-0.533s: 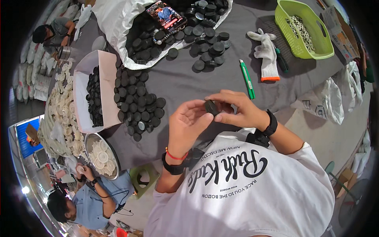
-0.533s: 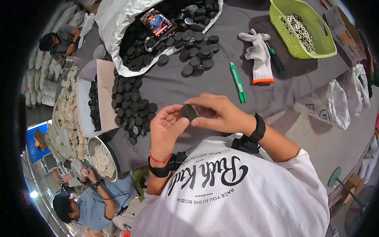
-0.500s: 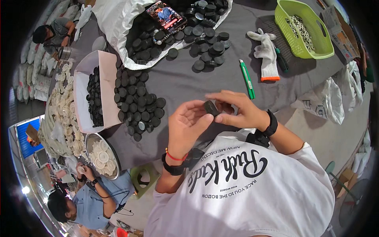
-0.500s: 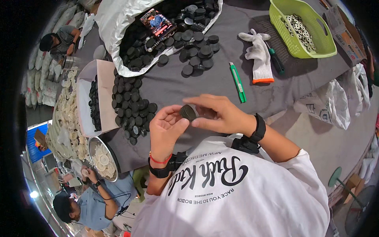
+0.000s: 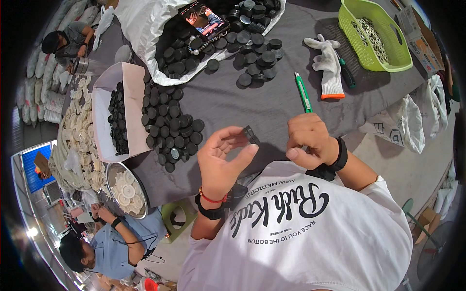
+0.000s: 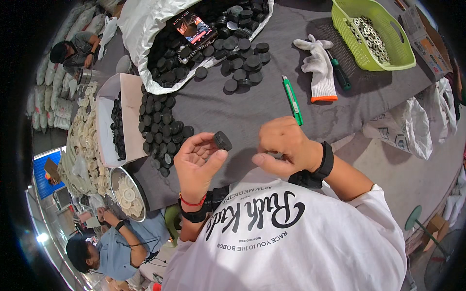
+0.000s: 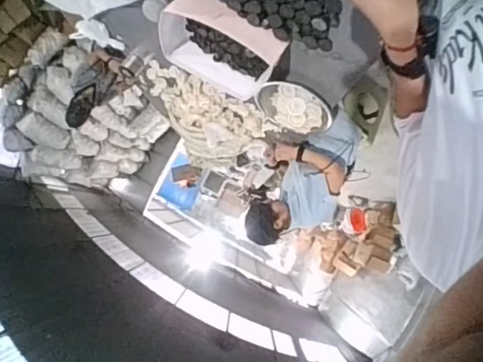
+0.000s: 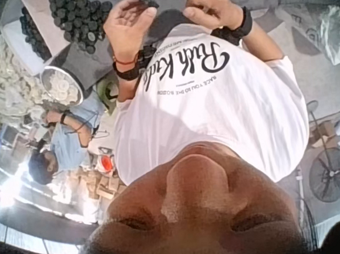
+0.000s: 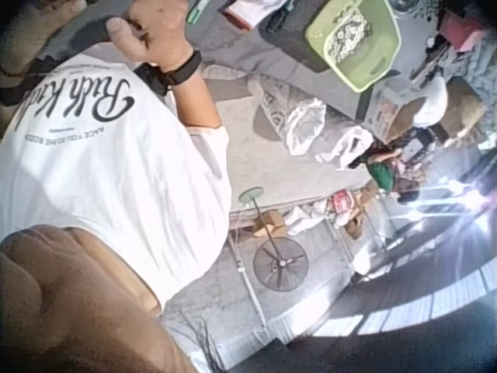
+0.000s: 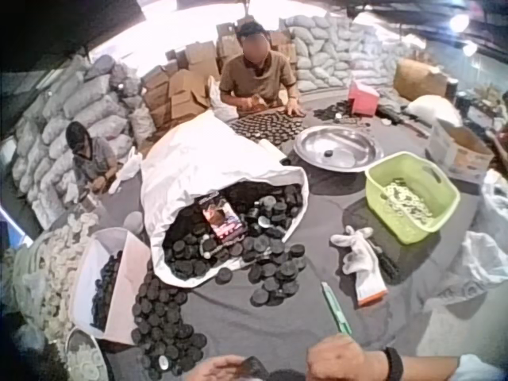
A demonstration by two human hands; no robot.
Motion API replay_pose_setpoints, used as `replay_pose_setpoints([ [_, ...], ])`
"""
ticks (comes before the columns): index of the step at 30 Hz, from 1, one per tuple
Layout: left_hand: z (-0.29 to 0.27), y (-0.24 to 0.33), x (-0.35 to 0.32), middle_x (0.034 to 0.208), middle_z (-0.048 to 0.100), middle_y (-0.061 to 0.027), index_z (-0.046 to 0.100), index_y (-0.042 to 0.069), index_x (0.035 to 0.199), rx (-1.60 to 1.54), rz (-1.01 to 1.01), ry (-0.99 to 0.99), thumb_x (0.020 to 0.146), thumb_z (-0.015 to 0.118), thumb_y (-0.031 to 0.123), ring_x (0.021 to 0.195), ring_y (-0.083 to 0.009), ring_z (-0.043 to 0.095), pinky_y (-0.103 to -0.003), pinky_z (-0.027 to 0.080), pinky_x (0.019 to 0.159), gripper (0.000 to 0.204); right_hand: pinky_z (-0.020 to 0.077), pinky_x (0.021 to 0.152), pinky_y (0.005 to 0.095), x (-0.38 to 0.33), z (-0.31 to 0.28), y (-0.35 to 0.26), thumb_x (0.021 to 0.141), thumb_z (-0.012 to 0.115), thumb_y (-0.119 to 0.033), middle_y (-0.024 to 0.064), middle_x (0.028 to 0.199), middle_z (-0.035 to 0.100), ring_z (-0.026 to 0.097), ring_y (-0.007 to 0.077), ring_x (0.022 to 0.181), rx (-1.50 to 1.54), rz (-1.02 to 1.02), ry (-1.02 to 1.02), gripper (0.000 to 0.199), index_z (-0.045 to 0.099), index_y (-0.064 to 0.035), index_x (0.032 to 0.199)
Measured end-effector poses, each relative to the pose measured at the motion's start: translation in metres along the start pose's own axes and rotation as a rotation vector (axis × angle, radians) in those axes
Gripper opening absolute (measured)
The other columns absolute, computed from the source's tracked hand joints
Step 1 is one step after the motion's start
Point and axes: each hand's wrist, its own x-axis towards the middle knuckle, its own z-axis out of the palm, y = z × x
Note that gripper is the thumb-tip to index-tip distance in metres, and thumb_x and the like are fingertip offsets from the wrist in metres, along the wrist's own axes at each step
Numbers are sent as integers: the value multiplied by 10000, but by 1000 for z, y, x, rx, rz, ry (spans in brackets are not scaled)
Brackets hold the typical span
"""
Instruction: Inspecting and sorting black plastic caps or covers at a manufacturing workstation.
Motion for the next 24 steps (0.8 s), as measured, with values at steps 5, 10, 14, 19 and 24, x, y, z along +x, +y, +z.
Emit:
replay_pose_setpoints([
  [5,-2,1,2,995,652,-88,579,-42,1090,7,0,-11,729,763,1,917,-139,623,-271,493,851,407,310,426,327,3,2,1,708,668,-90,45,537,449,436,213,446,-36,-2,4,194,513,-57,596],
  [10,-3,0,4,996,652,-86,578,-44,1089,18,4,-15,729,760,-1,921,-140,622,-270,492,850,406,329,434,315,1,3,6,719,674,-98,47,549,465,460,213,462,-50,28,-11,156,542,-53,650],
  [14,-9,-2,8,1052,633,-104,562,-48,1116,-103,-80,-159,765,700,-43,966,-139,607,-265,474,878,377,387,452,311,13,7,-2,727,691,-102,52,614,517,514,206,496,-51,202,-6,149,589,-52,823],
  [19,-4,-1,13,1085,607,-116,519,-46,1149,-306,-225,-267,797,643,-74,1004,-145,591,-267,465,893,374,419,463,310,17,19,8,682,760,-129,55,652,544,544,205,517,-192,45,-19,280,591,-53,891],
  [24,8,-10,14,1052,596,-119,468,-35,1103,-367,42,-73,796,661,-76,979,-167,602,-277,485,871,365,420,458,306,16,34,12,591,807,-107,59,642,543,546,212,517,-370,-77,239,345,587,-46,850],
])
